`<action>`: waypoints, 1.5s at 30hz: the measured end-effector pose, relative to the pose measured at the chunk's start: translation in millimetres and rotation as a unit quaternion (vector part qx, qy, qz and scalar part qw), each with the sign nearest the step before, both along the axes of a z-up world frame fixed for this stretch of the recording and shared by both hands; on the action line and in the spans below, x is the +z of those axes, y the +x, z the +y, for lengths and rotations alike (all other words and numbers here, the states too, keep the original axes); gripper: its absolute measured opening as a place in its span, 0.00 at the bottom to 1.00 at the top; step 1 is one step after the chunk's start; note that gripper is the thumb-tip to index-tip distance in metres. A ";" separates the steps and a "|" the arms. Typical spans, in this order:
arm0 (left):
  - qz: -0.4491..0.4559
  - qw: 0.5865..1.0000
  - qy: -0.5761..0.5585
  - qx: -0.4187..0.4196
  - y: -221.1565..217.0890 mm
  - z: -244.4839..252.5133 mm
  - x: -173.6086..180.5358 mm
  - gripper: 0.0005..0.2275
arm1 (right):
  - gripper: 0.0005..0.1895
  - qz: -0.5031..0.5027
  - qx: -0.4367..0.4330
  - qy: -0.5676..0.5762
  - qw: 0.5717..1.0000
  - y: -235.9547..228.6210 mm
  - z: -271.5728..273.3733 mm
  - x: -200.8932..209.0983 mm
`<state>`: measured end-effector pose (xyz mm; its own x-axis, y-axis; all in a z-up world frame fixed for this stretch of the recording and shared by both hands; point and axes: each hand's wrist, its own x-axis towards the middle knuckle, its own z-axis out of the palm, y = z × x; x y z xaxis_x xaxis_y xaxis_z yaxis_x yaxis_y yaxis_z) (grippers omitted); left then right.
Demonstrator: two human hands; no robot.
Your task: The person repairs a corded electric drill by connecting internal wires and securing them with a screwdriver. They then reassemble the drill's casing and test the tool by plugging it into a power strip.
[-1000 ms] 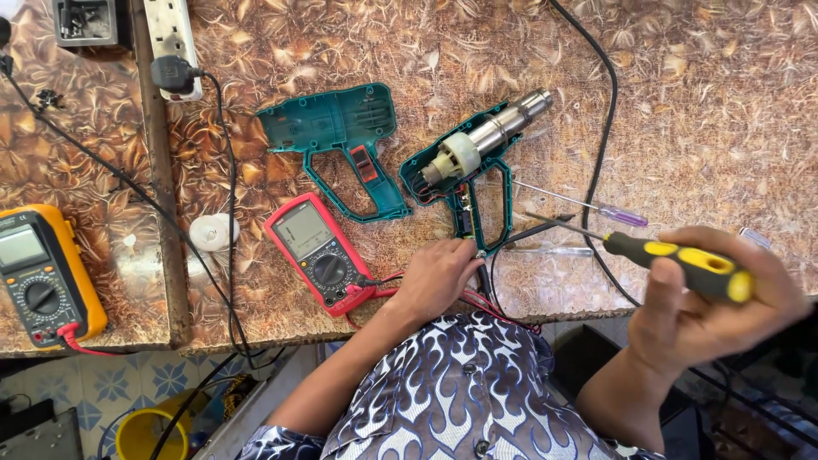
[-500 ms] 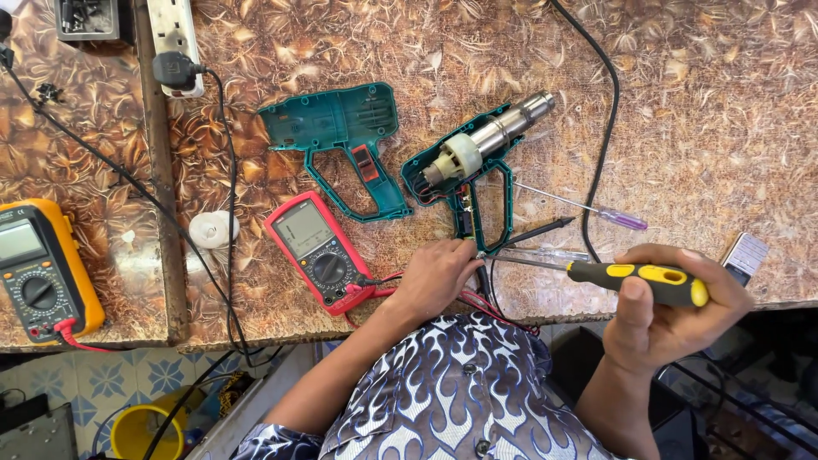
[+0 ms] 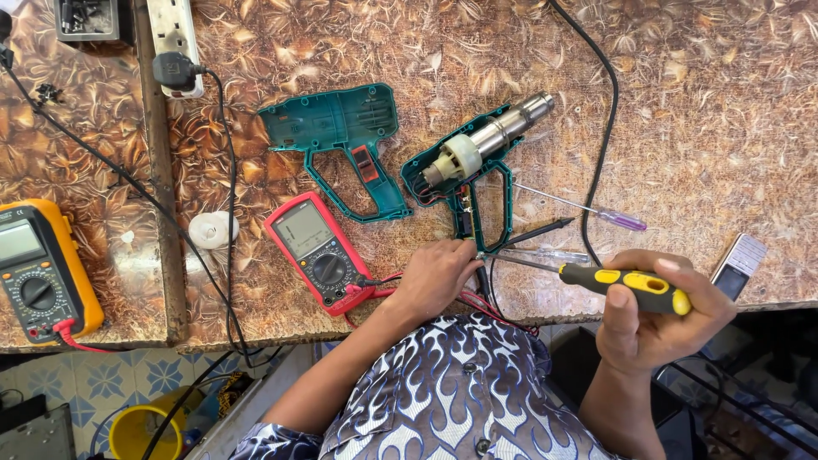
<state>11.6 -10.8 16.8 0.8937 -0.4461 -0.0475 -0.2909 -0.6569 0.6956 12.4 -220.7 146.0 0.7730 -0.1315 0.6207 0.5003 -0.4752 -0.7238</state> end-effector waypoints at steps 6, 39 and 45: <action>-0.011 1.000 0.002 -0.001 0.3 -0.4 -0.1 0.09 | 0.13 -0.060 0.279 -0.028 0.958 -9.2 -30.0 -20.7; 0.003 0.999 -0.048 0.019 -1.0 7.6 0.6 0.04 | 0.21 0.078 0.113 -0.612 0.779 14.6 -34.2 95.5; 0.022 0.999 -0.039 0.018 0.0 8.6 2.5 0.05 | 0.46 0.110 0.233 -0.532 0.807 21.3 -36.8 105.7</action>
<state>11.7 -2.3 19.3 0.9074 -0.4169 -0.0530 -0.2359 -0.6097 0.7567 33.7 -257.5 251.6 0.6905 0.7226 0.0321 0.7200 -0.6824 -0.1260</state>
